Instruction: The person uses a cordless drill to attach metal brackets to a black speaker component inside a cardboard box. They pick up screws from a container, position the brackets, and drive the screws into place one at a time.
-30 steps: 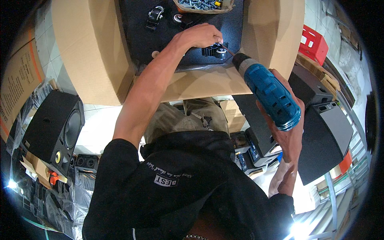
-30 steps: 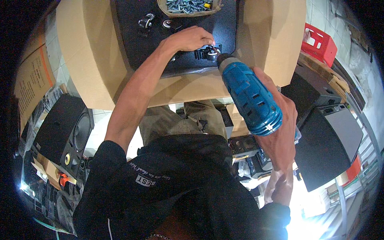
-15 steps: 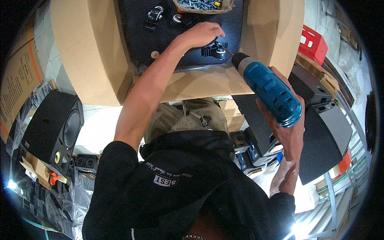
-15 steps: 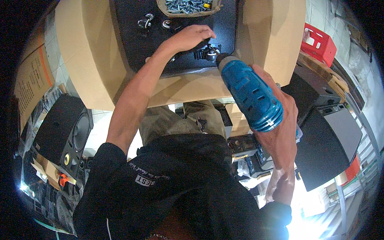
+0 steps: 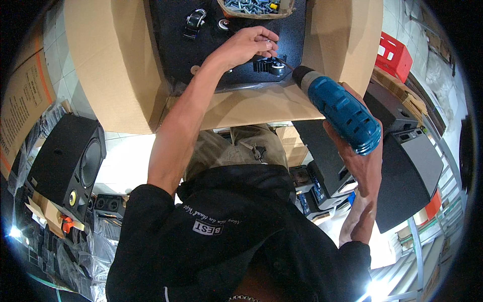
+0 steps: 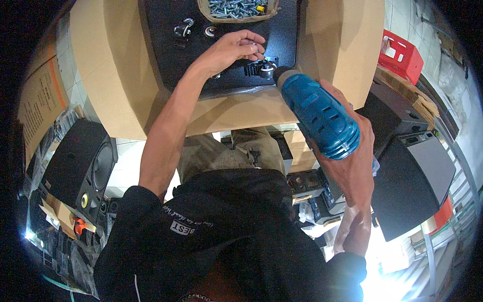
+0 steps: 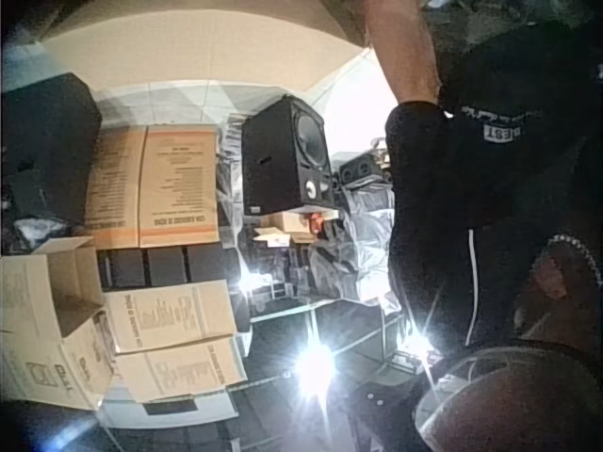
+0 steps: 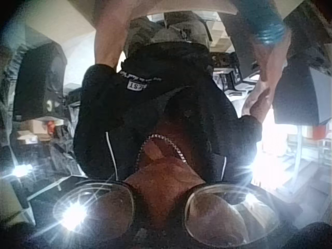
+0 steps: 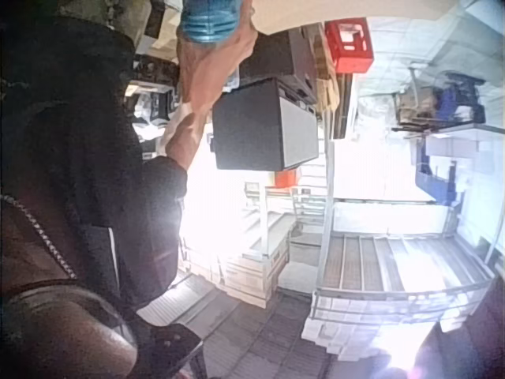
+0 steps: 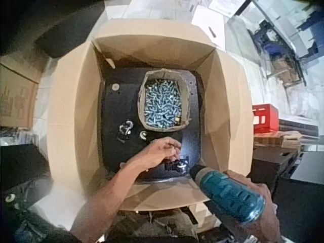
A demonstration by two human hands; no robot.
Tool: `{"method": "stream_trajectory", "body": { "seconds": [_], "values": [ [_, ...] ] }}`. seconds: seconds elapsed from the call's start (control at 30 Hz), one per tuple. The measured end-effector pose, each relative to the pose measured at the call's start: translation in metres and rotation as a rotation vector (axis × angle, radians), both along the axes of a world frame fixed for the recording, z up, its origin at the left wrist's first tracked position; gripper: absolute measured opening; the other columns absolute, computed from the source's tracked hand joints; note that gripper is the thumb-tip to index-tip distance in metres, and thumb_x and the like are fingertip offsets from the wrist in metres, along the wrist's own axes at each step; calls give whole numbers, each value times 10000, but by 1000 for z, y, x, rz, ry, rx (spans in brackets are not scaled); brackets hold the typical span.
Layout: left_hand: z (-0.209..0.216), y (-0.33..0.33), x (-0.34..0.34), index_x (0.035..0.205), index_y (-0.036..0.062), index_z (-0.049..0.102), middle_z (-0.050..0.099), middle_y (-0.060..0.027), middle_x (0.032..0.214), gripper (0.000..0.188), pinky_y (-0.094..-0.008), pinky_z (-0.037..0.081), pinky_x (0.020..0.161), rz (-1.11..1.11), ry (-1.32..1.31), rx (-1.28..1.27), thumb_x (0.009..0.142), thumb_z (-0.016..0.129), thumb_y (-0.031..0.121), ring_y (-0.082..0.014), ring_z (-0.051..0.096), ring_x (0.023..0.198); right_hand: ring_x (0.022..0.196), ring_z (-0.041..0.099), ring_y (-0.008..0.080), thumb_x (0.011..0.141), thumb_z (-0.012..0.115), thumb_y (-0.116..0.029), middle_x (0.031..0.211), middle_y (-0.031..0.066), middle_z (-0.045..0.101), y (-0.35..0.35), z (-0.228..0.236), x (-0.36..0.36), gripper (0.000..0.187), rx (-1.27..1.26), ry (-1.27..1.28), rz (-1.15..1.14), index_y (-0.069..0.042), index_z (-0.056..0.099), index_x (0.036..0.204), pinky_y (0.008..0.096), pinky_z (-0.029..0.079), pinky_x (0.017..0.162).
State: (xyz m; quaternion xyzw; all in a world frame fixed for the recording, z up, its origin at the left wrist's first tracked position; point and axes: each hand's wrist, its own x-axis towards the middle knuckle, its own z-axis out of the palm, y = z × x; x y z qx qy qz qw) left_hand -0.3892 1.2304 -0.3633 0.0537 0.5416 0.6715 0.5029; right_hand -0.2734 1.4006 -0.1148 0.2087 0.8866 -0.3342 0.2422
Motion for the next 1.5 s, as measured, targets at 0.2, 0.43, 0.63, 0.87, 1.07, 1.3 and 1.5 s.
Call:
{"method": "stream_trajectory", "body": {
  "seconds": [0.2, 0.43, 0.63, 0.87, 1.07, 1.3, 1.5],
  "values": [
    [3, 2, 2, 1182, 0, 635, 666, -78, 928, 299, -256, 514, 776, 6, 52, -23, 946, 617, 182, -125, 609, 847, 1013, 688, 269, 747, 768, -114, 1092, 146, 697, 3, -6, 2, 593, -5, 61, 10, -86, 570, 1305, 387, 504, 940],
    [7, 5, 3, 1147, 89, 704, 563, 17, 772, 267, -221, 419, 649, -74, 159, -110, 948, 619, 244, -77, 479, 703, 1107, 648, 223, 755, 817, -153, 1218, 99, 663, 7, 2, 4, 666, -61, -38, -104, -132, 541, 1361, 415, 481, 1025],
    [-5, 11, 10, 1131, 16, 652, 559, 28, 826, 262, -209, 404, 645, 36, 16, -48, 967, 604, 214, -53, 465, 728, 1070, 640, 243, 733, 837, -134, 1203, 118, 642, 23, 20, 39, 698, -110, 100, -309, -42, 516, 1346, 393, 499, 989],
    [-10, 14, 8, 1119, 13, 638, 588, 31, 884, 259, -179, 429, 665, 78, -354, 169, 984, 581, 228, -46, 520, 779, 894, 683, 226, 723, 850, -139, 1125, 140, 653, 25, 27, 66, 822, -143, 105, -563, -107, 423, 1425, 362, 606, 765],
    [-14, 13, 10, 1124, 15, 633, 592, 29, 885, 255, -180, 433, 663, 70, -390, 210, 984, 580, 222, -49, 529, 775, 808, 689, 208, 740, 828, -112, 1025, 143, 679, 25, 24, 71, 814, -163, 106, -604, -114, 407, 1437, 340, 609, 704],
    [-10, 25, 14, 1126, 20, 632, 577, 20, 903, 256, -186, 403, 664, 83, -259, 171, 979, 592, 226, -46, 480, 762, 944, 663, 234, 719, 844, -144, 1039, 105, 683, 25, 17, 71, 811, -91, 171, -501, -108, 436, 1419, 385, 578, 822],
    [-19, 33, 11, 1127, 19, 634, 577, 12, 908, 261, -210, 411, 689, 4, -119, 128, 984, 582, 231, -67, 480, 768, 910, 662, 205, 739, 824, -110, 1086, 86, 671, 33, 15, 70, 761, -101, 34, -589, -94, 458, 1407, 331, 555, 796]
  ]
}}
